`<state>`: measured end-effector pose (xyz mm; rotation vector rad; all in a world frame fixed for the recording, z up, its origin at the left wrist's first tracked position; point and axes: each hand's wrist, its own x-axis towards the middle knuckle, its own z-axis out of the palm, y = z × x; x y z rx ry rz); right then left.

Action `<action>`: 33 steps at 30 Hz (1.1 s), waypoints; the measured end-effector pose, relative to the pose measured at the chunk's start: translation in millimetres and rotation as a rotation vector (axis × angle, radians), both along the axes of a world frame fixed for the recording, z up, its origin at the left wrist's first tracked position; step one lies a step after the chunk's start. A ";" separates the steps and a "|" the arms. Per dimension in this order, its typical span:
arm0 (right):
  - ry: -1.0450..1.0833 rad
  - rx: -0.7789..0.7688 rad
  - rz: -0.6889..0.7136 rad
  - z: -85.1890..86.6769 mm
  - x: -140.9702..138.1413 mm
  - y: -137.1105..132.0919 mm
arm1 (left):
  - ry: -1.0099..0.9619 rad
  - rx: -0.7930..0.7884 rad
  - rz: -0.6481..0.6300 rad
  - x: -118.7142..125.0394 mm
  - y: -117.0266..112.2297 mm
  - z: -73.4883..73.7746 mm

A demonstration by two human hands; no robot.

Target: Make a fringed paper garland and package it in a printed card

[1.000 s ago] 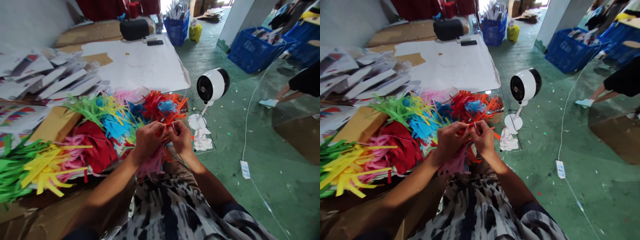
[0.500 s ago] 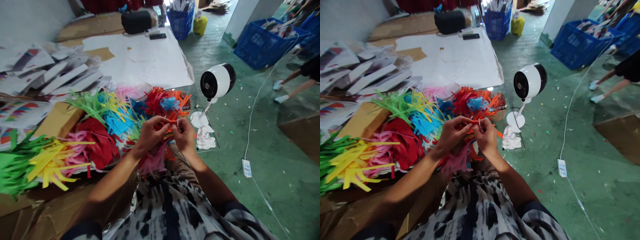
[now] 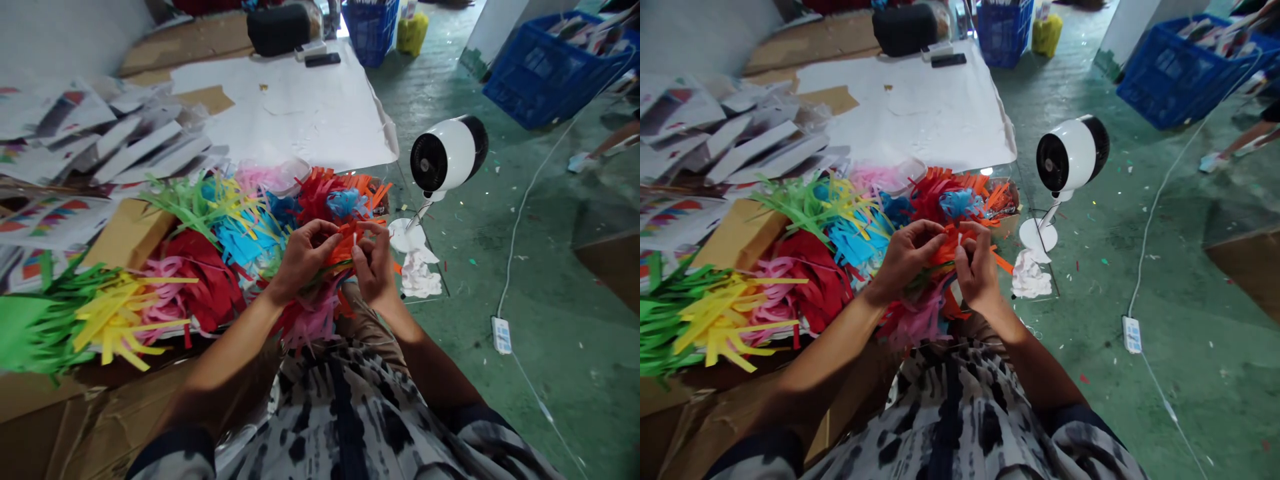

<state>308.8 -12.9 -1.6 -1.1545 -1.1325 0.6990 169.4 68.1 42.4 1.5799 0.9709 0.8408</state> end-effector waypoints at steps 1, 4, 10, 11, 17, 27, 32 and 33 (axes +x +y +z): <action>0.005 0.014 0.018 0.7 -1.0 -0.6 | 0.004 0.006 -0.004 -0.1 0.3 -0.4; 0.006 0.026 0.069 2.8 -2.6 -1.0 | 0.019 0.014 -0.011 -0.9 0.5 -2.8; -0.025 0.011 0.133 1.7 -0.1 0.7 | 0.003 0.003 -0.047 -3.5 -0.6 -3.0; -0.025 0.011 0.132 0.7 0.2 1.1 | -0.003 0.003 -0.056 -3.8 -0.8 -2.2; 0.016 -0.001 0.131 -3.1 0.7 2.7 | -0.029 0.007 -0.102 -4.9 -2.4 -1.8; 0.030 -0.050 0.096 -4.9 1.1 3.6 | -0.013 0.044 -0.116 -8.9 -4.4 -5.6; 0.015 -0.039 0.093 -3.3 1.1 3.3 | -0.020 0.014 -0.129 -8.3 -4.3 -1.7; 0.018 -0.038 0.101 -3.1 1.3 3.0 | -0.021 0.007 -0.129 -8.2 -4.1 -0.9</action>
